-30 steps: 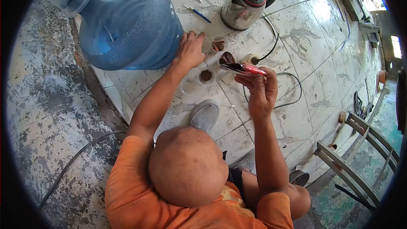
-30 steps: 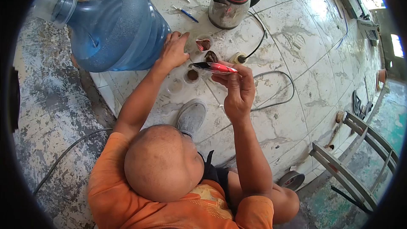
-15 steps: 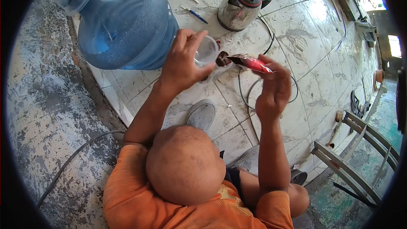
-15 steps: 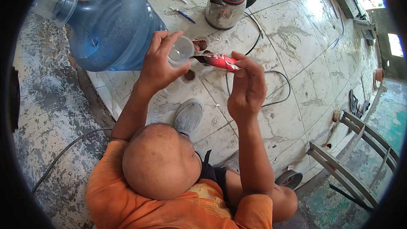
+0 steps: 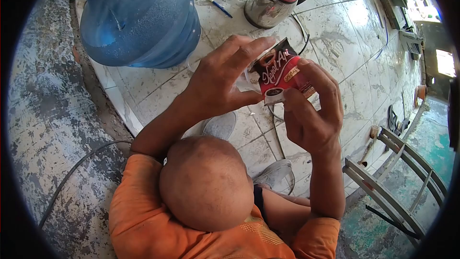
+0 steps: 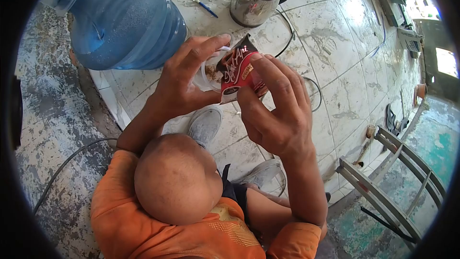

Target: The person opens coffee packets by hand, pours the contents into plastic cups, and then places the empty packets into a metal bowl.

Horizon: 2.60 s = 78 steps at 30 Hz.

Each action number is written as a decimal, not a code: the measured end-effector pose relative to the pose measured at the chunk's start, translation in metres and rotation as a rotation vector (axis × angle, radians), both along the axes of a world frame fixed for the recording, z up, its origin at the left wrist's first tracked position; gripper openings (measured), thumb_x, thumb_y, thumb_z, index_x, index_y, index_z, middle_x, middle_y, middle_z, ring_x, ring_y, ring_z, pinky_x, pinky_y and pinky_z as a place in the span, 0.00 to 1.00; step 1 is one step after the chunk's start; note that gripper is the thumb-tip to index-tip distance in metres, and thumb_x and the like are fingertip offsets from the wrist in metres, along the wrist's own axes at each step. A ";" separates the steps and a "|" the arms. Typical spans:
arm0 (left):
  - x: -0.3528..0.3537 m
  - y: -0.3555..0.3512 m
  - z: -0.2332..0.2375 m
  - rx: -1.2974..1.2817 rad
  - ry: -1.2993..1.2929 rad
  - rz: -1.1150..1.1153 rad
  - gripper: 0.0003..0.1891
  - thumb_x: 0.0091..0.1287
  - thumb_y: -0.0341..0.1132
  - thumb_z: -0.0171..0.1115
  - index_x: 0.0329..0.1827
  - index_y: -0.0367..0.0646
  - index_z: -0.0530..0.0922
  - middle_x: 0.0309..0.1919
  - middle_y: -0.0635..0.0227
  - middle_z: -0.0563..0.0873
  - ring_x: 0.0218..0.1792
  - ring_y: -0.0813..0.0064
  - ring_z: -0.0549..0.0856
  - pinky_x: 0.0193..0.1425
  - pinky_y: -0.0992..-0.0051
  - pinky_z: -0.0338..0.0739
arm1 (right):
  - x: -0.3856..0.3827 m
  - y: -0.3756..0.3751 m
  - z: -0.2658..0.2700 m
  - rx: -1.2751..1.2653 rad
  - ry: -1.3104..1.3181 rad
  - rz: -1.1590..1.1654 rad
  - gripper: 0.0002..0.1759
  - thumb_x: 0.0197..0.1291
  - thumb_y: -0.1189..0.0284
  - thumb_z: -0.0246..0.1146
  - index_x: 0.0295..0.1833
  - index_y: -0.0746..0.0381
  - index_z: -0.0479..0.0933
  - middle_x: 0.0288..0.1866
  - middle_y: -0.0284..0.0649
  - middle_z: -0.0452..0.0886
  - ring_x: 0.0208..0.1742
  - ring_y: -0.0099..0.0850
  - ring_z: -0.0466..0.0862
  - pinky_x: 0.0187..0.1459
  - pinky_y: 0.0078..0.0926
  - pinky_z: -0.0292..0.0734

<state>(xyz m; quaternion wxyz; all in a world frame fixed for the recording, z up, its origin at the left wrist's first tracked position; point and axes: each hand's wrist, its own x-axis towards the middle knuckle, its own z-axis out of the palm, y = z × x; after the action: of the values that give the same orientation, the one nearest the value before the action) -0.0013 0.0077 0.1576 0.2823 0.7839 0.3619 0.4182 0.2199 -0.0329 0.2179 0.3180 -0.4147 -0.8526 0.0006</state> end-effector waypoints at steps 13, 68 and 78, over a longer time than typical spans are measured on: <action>0.010 -0.001 -0.001 0.099 -0.138 -0.071 0.46 0.53 0.45 0.83 0.78 0.52 0.72 0.59 0.58 0.86 0.58 0.52 0.88 0.58 0.57 0.86 | -0.008 -0.013 0.013 0.026 -0.017 0.061 0.09 0.49 0.77 0.74 0.38 0.57 0.86 0.66 0.50 0.83 0.63 0.53 0.87 0.52 0.37 0.91; 0.019 -0.013 -0.014 -0.064 -0.471 -0.358 0.48 0.50 0.44 0.90 0.75 0.42 0.74 0.55 0.57 0.89 0.55 0.61 0.91 0.60 0.64 0.85 | -0.028 -0.032 -0.011 -0.135 0.422 0.111 0.32 0.73 0.52 0.67 0.69 0.54 0.59 0.47 0.41 0.72 0.47 0.34 0.77 0.49 0.38 0.78; 0.023 -0.017 -0.017 -0.116 -0.512 -0.405 0.49 0.50 0.44 0.90 0.75 0.46 0.74 0.56 0.56 0.89 0.56 0.60 0.90 0.60 0.62 0.85 | -0.025 -0.031 -0.012 -0.162 0.463 0.130 0.35 0.70 0.47 0.68 0.68 0.53 0.60 0.44 0.40 0.72 0.44 0.36 0.78 0.56 0.45 0.76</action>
<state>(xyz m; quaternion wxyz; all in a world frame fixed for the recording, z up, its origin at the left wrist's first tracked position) 0.0218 -0.0096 0.1407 0.4856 0.6921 0.1390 0.5156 0.1946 -0.0643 0.2064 0.4696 -0.3722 -0.7791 0.1844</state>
